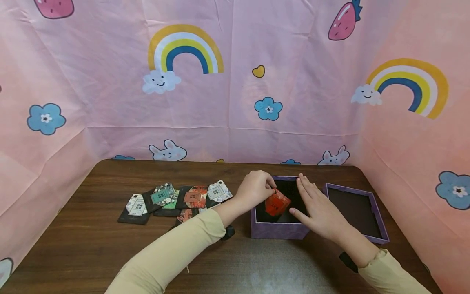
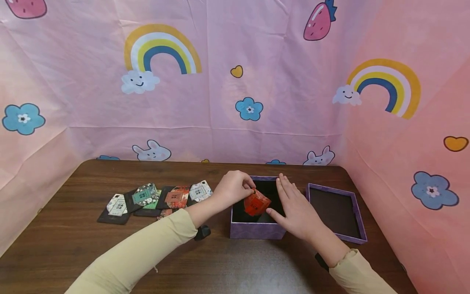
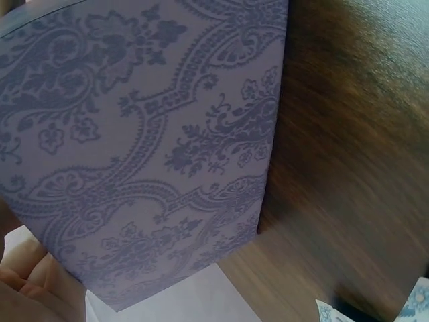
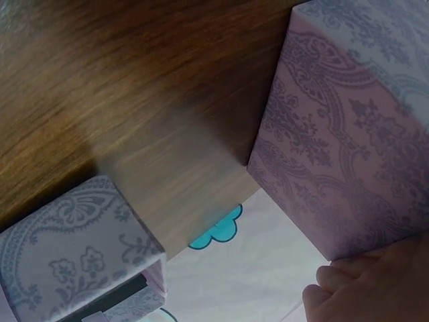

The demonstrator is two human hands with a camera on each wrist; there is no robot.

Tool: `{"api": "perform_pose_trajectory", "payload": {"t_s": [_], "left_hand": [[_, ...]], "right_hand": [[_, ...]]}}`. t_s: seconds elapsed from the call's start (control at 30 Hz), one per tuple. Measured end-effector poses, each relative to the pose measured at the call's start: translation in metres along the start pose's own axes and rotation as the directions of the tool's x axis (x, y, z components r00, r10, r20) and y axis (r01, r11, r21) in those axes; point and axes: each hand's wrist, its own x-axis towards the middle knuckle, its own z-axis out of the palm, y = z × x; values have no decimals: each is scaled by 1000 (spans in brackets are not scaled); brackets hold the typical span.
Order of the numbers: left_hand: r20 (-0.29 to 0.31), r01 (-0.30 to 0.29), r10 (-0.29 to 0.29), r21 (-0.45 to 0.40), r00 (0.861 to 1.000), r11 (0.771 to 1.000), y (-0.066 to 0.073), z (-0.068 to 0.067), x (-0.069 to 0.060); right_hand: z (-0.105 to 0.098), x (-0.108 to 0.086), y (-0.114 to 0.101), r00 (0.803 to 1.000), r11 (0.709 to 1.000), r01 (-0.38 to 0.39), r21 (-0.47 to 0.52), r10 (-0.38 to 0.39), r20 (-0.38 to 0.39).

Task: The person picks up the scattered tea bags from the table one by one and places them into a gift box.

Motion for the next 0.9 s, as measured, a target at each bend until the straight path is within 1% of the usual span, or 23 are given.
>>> {"api": "perform_pose_trajectory", "payload": {"t_s": [0.1,0.2,0.33,0.43,0.57,0.73,0.9], "left_hand": [[-10,11,-11,3,1000,1000,1,0,0],[-12,18,-18,29,1000,999,2,0,0],[4,9,-9,80,1000,997,4,-1,1],[9,-3,2,98,1000,995,4,-1,2],[9,-2,1,92,1000,996,3,-5,1],[-2,-14,14,59,1000,998,-1,-15,0],[-30,-41,41,11,999,999,-14,-26,-2]], "right_hand": [[0,0,0,1000,1000,-3,2,3,4],[0,0,0,1000,1000,-4,4,4,7],[0,0,-1,1000,1000,-4,7,4,7],[0,0,-1,1000,1000,-3,9,3,6],[-1,0,-1,1000,1000,3,8,-3,2],[-2,0,-2,1000,1000,3,12,-3,1],[-1,-1,-2,1000,1000,0,14,0,5]]}}
